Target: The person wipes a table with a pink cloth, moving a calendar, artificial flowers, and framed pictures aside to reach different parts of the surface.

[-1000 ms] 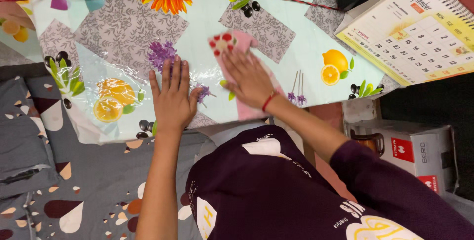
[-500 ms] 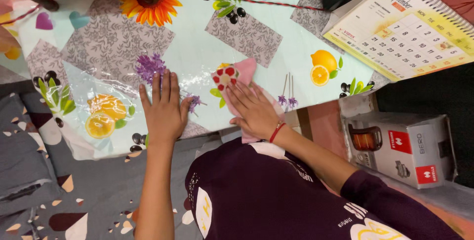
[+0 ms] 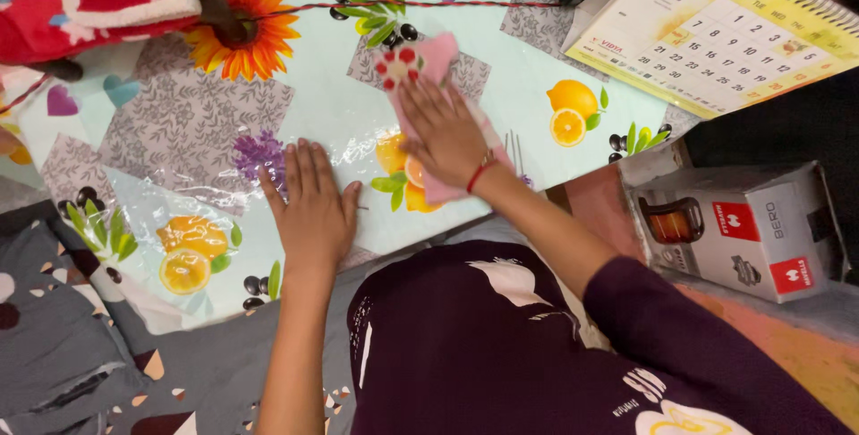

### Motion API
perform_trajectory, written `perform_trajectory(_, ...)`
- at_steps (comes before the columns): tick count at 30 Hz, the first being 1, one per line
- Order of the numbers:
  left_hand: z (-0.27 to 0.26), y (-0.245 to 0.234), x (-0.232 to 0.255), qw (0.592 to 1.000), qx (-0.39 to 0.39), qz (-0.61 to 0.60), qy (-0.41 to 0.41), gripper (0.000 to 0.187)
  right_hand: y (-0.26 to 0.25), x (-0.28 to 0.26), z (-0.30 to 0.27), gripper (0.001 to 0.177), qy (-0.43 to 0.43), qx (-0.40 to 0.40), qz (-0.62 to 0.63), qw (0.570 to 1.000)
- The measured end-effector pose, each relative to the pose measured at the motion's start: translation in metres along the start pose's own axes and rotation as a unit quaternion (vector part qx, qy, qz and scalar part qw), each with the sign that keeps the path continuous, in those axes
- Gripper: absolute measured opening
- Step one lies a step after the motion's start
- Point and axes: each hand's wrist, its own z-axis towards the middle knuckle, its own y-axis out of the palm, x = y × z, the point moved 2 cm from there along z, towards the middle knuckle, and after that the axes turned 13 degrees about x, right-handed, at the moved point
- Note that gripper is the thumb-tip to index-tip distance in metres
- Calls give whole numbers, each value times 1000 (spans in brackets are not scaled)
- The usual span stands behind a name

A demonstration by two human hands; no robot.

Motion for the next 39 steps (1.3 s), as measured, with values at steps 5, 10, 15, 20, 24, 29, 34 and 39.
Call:
perform_trajectory(5, 55, 40, 46, 991, 46, -86, 94, 73, -39, -41, -88, 82, 10, -24, 40, 999)
perform_trajectory(10, 66, 59, 73, 988, 38, -115, 99, 75, -32, -27, -83, 72, 21, -30, 23, 999)
perform_trajectory(15, 61, 58, 71, 989, 45, -109, 89, 66, -14, 18, -19, 77, 8, 16, 49, 999)
perform_trajectory(20, 61, 53, 74, 991, 30, -77, 108, 64, -9, 45, 13, 66, 25, 22, 23, 999)
perform_trajectory(24, 61, 52, 75, 988, 33, -97, 117, 66, -14, 23, -19, 65, 37, 32, 10, 999)
perform_trajectory(29, 51, 48, 79, 989, 17, -81, 119, 65, -43, -8, -81, 63, 56, 20, 40, 997)
perform_trajectory(34, 44, 43, 80, 984, 12, -100, 150, 69, -17, 33, -32, 58, 51, 33, -5, 998)
perform_trajectory(39, 49, 34, 82, 980, 11, -111, 165, 77, 0, 64, 28, 59, 95, 78, -9, 992)
